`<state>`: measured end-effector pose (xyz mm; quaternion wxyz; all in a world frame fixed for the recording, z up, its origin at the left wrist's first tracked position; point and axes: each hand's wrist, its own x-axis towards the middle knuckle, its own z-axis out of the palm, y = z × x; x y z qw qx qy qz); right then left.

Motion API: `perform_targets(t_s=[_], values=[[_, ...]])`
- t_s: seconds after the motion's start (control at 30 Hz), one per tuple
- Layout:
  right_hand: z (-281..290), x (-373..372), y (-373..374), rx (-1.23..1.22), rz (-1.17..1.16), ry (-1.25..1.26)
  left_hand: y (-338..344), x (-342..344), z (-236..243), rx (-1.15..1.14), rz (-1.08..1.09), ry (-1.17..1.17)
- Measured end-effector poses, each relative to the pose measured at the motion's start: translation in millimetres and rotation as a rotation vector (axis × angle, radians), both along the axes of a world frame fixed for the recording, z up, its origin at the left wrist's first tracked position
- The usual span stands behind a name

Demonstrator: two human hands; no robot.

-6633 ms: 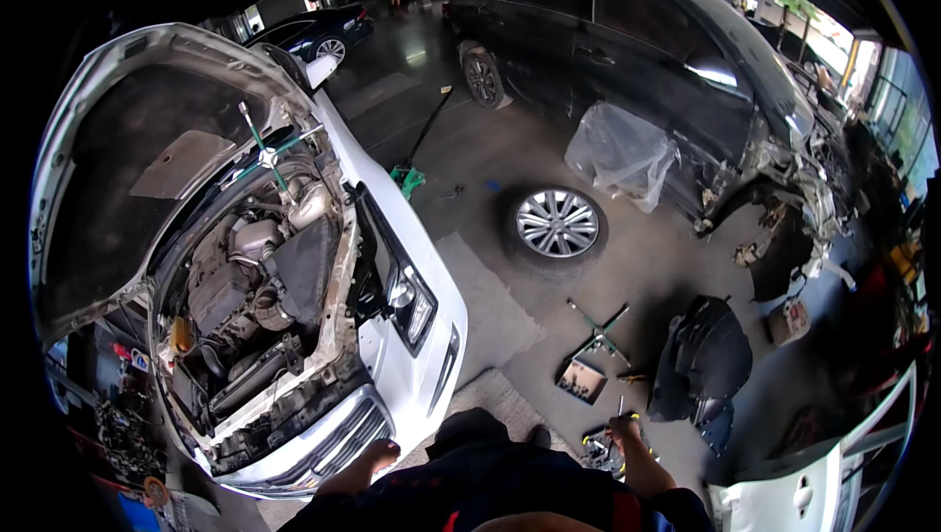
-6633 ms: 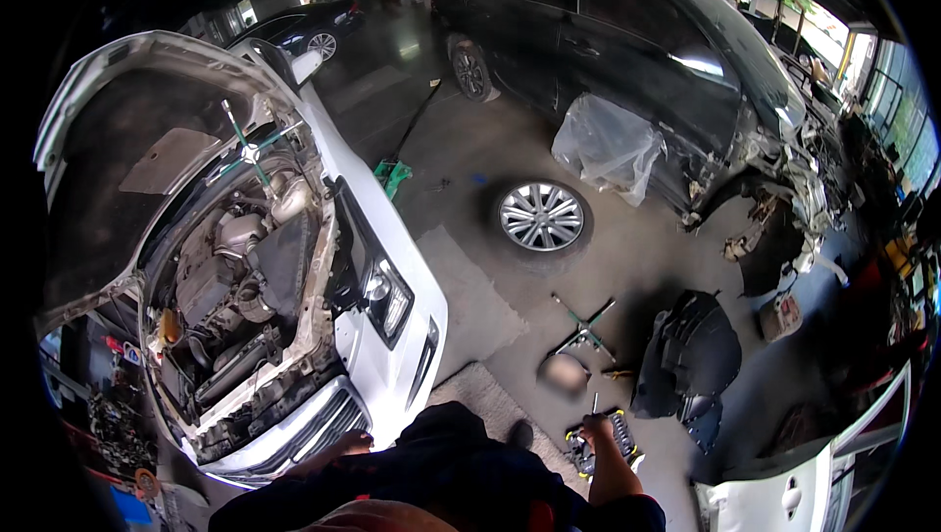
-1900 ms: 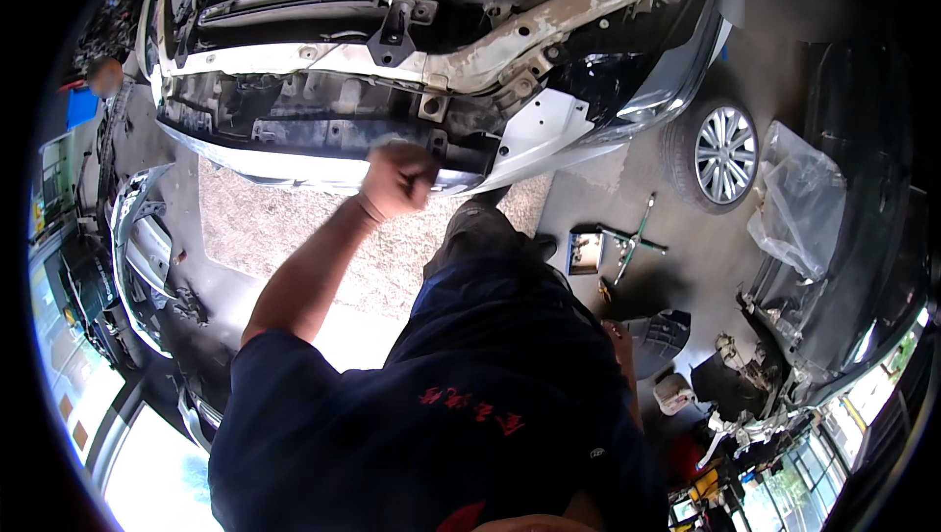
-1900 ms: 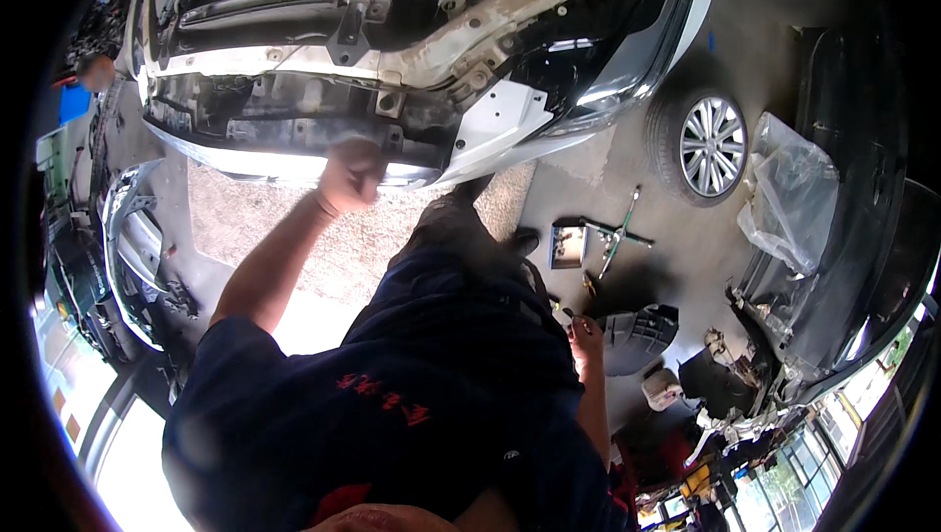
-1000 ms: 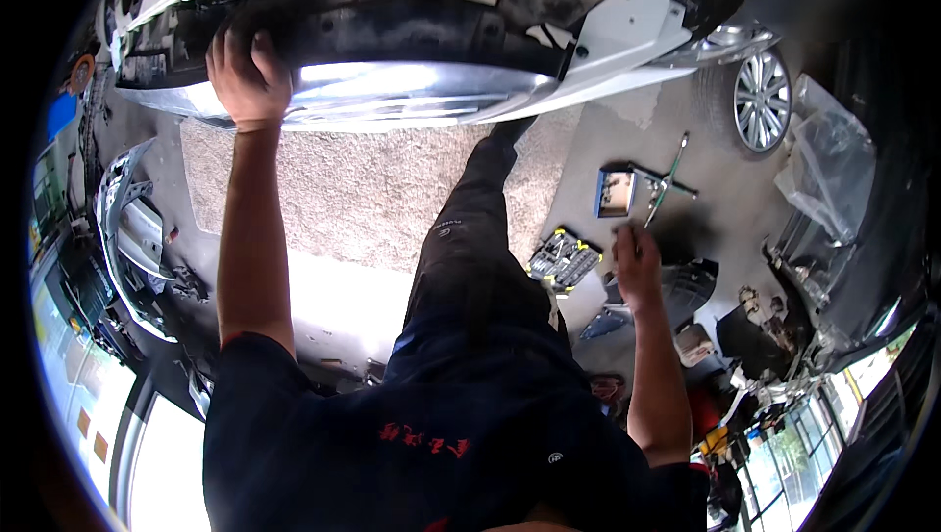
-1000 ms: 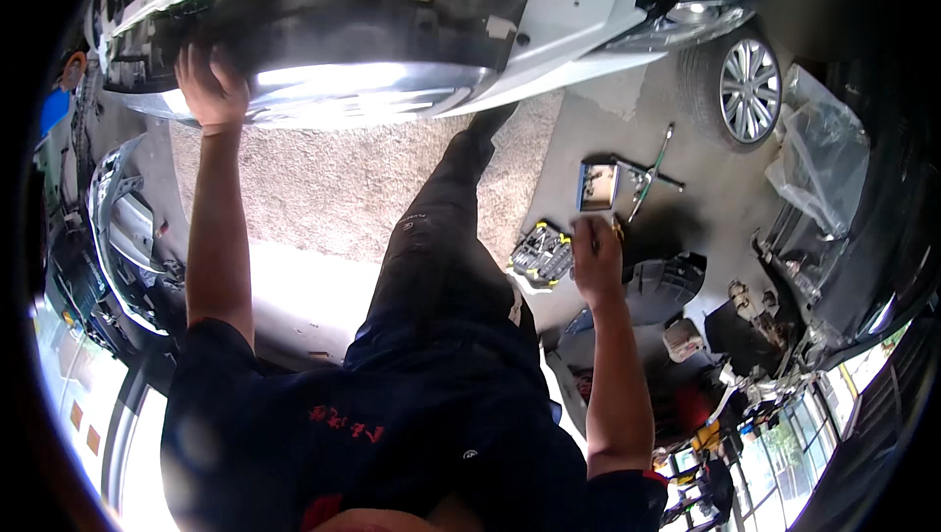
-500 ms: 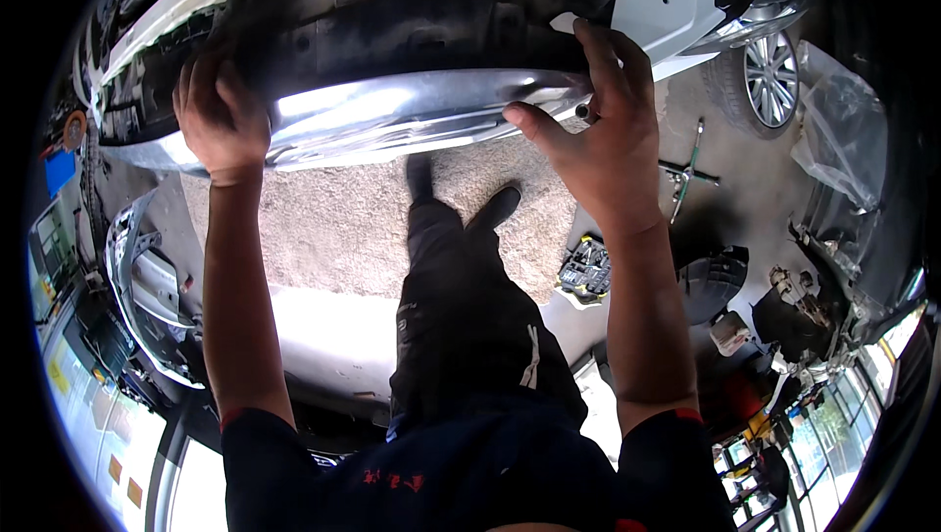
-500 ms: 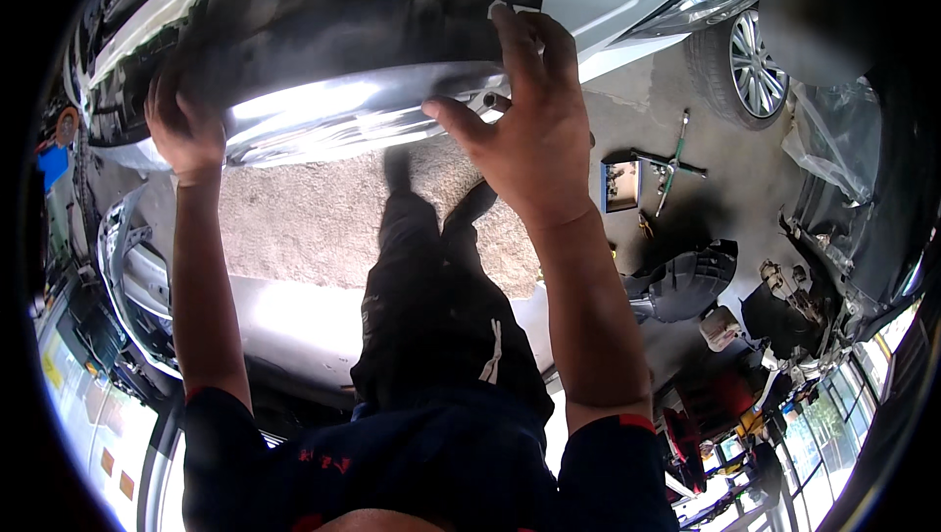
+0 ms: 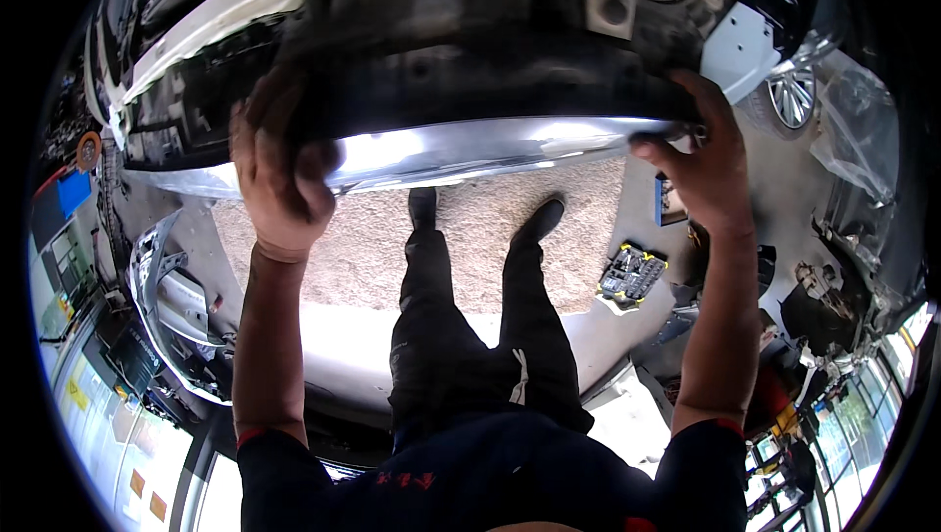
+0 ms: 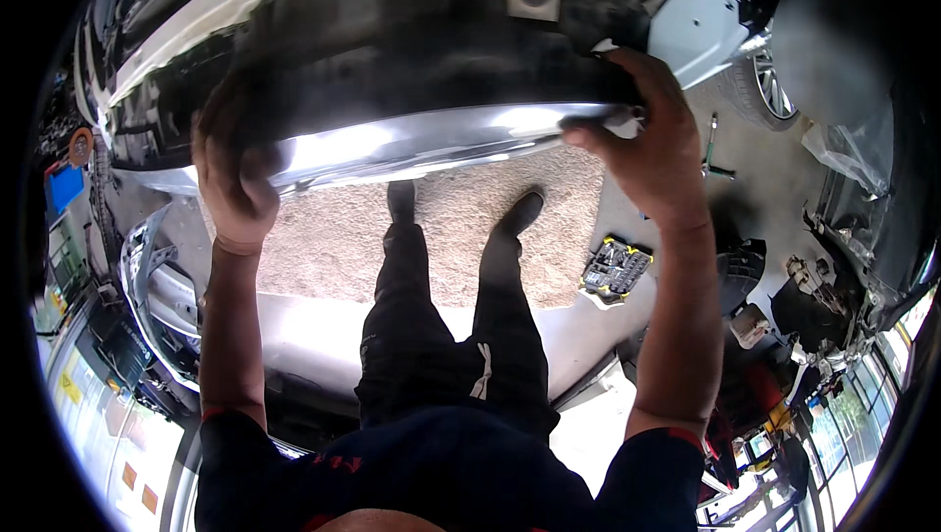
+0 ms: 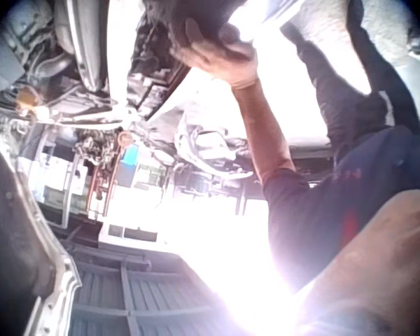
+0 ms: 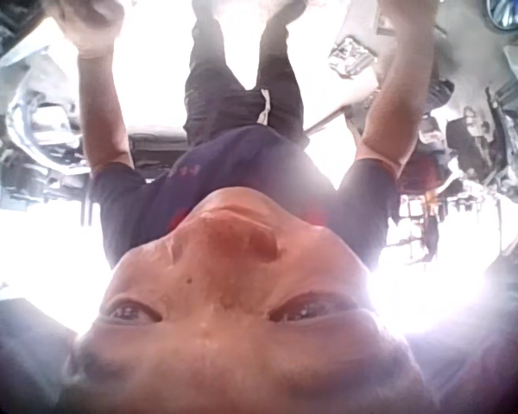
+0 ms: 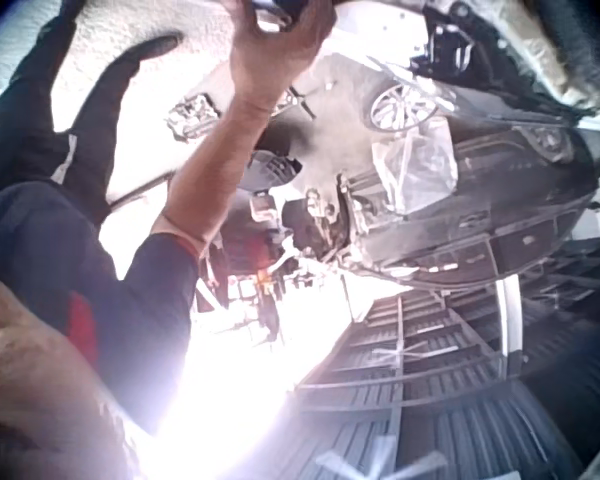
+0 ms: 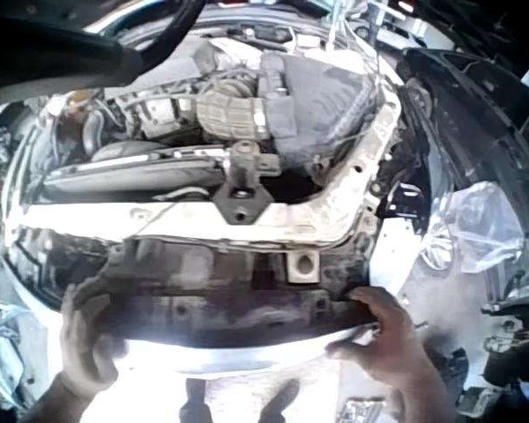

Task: The person fits a plastic front bumper cover onto the front of a white vehicle by hand, pressing it into place, and later holds a tool with a clear container and a black handle near a workbench.

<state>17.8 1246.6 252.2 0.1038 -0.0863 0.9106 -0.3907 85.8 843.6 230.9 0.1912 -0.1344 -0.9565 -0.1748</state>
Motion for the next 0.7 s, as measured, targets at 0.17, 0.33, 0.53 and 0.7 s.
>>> perform_targets(t_s=[0.17, 0.33, 0.53, 0.7], values=[[6.6, 3.7, -17.0, -0.013, -0.079, -0.114, -176.5, 72.1, -17.2, -0.063, 0.449, 0.076], [2.5, 6.1, -22.2, -0.052, -0.154, -0.224, -399.4, 153.4, -53.8, 0.665, 1.097, -0.061], [2.4, 15.2, -21.5, -0.166, -0.192, -0.225, -454.4, 97.4, -72.5, 1.181, 1.224, -0.110], [10.4, 44.7, -55.5, 0.249, -0.339, 0.049, -452.5, 40.9, -63.7, 1.246, 1.170, -0.155]])
